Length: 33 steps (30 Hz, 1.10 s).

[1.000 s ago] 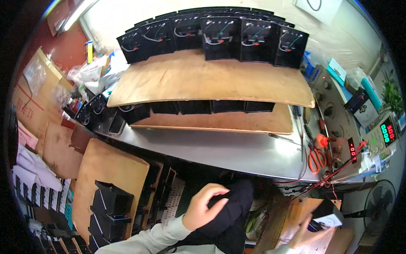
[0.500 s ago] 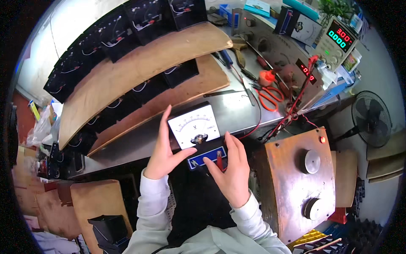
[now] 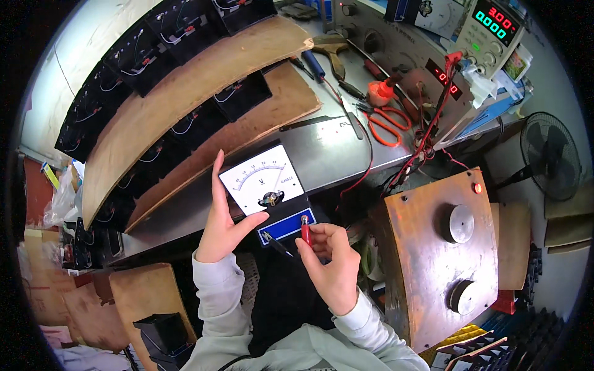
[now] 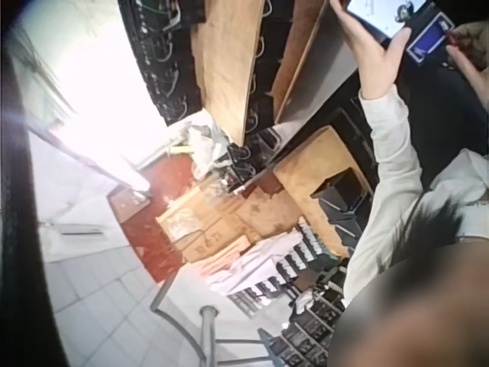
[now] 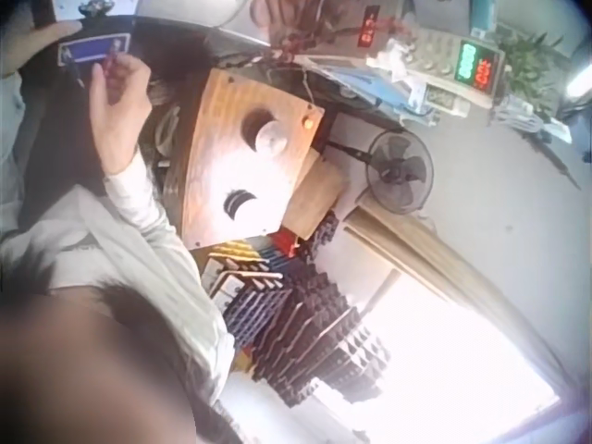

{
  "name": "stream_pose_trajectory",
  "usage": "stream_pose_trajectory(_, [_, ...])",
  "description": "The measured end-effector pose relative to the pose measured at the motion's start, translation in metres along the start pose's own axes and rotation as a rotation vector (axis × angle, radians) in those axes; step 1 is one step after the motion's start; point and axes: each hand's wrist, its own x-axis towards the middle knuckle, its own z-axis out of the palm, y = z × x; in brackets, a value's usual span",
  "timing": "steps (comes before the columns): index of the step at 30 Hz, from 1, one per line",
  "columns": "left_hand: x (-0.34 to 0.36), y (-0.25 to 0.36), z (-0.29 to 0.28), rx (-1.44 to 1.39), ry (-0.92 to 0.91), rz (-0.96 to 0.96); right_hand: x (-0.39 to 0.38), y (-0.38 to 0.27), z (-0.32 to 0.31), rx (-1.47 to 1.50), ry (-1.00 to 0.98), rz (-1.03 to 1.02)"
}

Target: Testing and calibrating analog voltmeters using a power supply and probe.

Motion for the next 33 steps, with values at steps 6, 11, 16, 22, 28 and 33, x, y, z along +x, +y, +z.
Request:
stream_pose_trajectory(6, [0.012, 0.001, 0.002, -0.03, -0.011, -0.007, 0.01, -0.004, -0.004, -0.075, 0.046, -0.026])
stream_pose_trajectory(11, [0.004, -0.003, 0.004, 0.003, 0.015, 0.029, 0.013, -0.003, -0.013, -0.101, 0.04, 0.007])
stream_pose_trajectory(16, [-0.011, -0.014, 0.001, 0.16, 0.039, 0.108, 0.012, 0.01, -0.023, -0.244, 0.014, -0.253])
stream_pose_trajectory(22, [-0.036, -0.002, 0.029, 0.517, 0.476, 0.185, -0.009, 0.018, -0.049, 0.193, 0.004, 0.026])
stream_pose_trajectory(28, [-0.122, 0.062, 0.001, 0.958, 0.721, 0.068, -0.038, 0.003, -0.005, -0.137, -0.486, -0.242])
stream_pose_trajectory(33, [-0.196, 0.097, -0.109, 1.521, 0.897, -0.419, -0.05, 0.021, 0.002, -0.122, -0.512, 0.041])
